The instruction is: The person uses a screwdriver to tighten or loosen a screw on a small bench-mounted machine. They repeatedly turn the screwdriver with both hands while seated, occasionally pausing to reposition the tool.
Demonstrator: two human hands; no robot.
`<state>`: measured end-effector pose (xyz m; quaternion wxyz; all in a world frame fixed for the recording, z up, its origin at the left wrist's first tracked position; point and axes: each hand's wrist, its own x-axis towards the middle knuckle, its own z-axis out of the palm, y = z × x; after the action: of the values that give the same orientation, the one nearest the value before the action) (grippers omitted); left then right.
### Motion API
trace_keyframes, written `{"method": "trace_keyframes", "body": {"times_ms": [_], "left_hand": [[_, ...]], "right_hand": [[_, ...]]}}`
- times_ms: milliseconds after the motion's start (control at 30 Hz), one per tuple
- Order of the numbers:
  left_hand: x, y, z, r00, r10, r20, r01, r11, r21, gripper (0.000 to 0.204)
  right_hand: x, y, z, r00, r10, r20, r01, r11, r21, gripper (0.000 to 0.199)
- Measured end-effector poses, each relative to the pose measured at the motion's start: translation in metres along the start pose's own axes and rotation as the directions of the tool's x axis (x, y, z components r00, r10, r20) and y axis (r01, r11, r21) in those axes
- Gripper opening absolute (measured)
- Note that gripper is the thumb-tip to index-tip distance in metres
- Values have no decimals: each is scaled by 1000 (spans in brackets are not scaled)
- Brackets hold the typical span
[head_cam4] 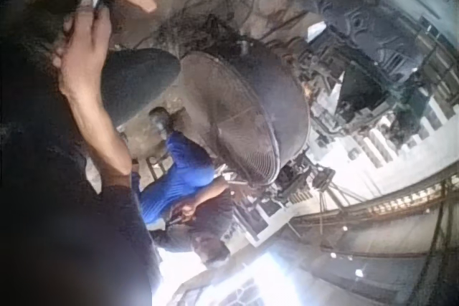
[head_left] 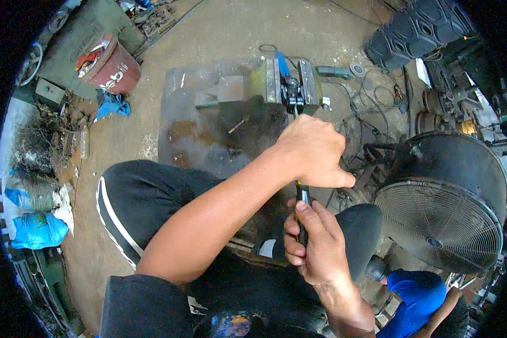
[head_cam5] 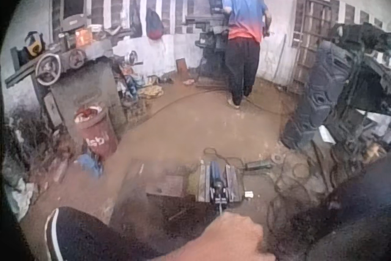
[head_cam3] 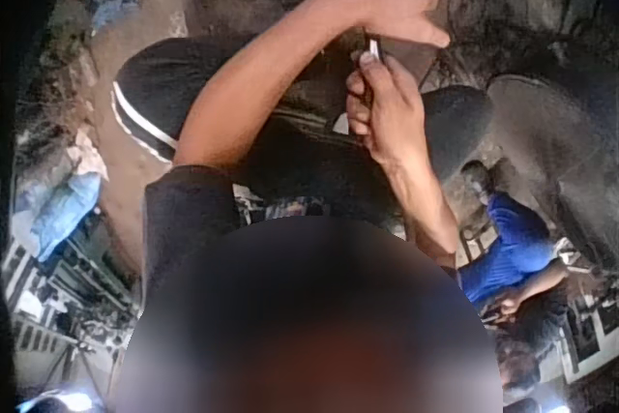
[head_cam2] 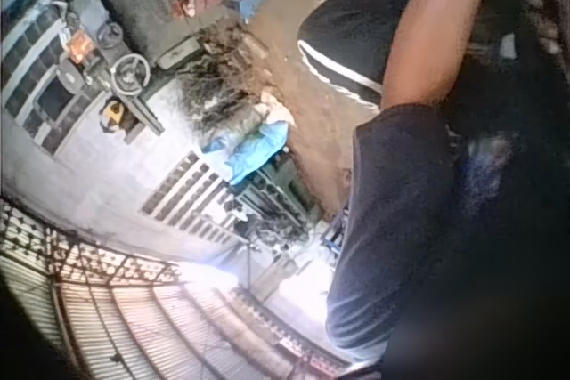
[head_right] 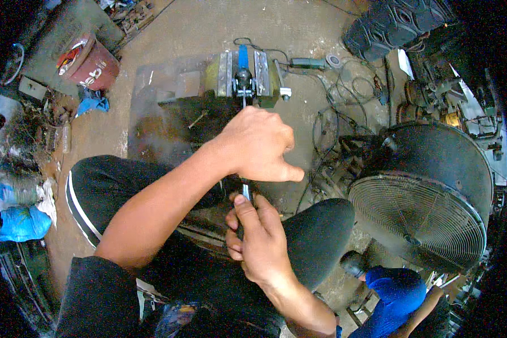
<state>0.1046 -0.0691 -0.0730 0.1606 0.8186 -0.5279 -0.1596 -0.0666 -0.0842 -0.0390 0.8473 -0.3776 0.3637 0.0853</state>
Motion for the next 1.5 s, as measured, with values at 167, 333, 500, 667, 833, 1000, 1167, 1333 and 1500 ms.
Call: {"method": "trace_keyframes", "body": {"times_ms": [167,333,500,667,833,1000,1167,1333,1500], "left_hand": [[-2,3,-2,985,102,141,-91,993,-81,62],[-2,2,2,997,68,-24,-69,996,-64,54],[0,-1,5,999,51,16,-51,998,-36,51],[1,-2,7,994,105,36,-102,992,-75,54],[0,-4,9,998,51,-26,-53,997,-59,49],[-1,-4,10,990,25,-137,-28,999,-19,46],[0,-4,13,996,83,-46,-87,992,-94,38],[3,-8,17,990,61,-130,-73,993,-88,35],[2,-8,18,992,58,-116,-65,997,-51,33]], "right_hand": [[-4,-2,3,982,151,-116,-153,988,-4,27],[-2,-2,3,996,44,-81,-47,998,-40,28],[-3,-4,3,994,44,-100,-52,995,-83,27],[-3,-6,4,990,116,-81,-118,993,-29,27],[-1,-3,1,992,97,-82,-100,994,-32,26],[0,0,-2,998,-54,45,57,996,-71,24],[0,1,-3,986,147,-82,-150,988,-33,28],[3,1,-3,984,129,-122,-137,989,-58,26],[5,1,-3,996,-68,49,73,992,-101,23]]}}
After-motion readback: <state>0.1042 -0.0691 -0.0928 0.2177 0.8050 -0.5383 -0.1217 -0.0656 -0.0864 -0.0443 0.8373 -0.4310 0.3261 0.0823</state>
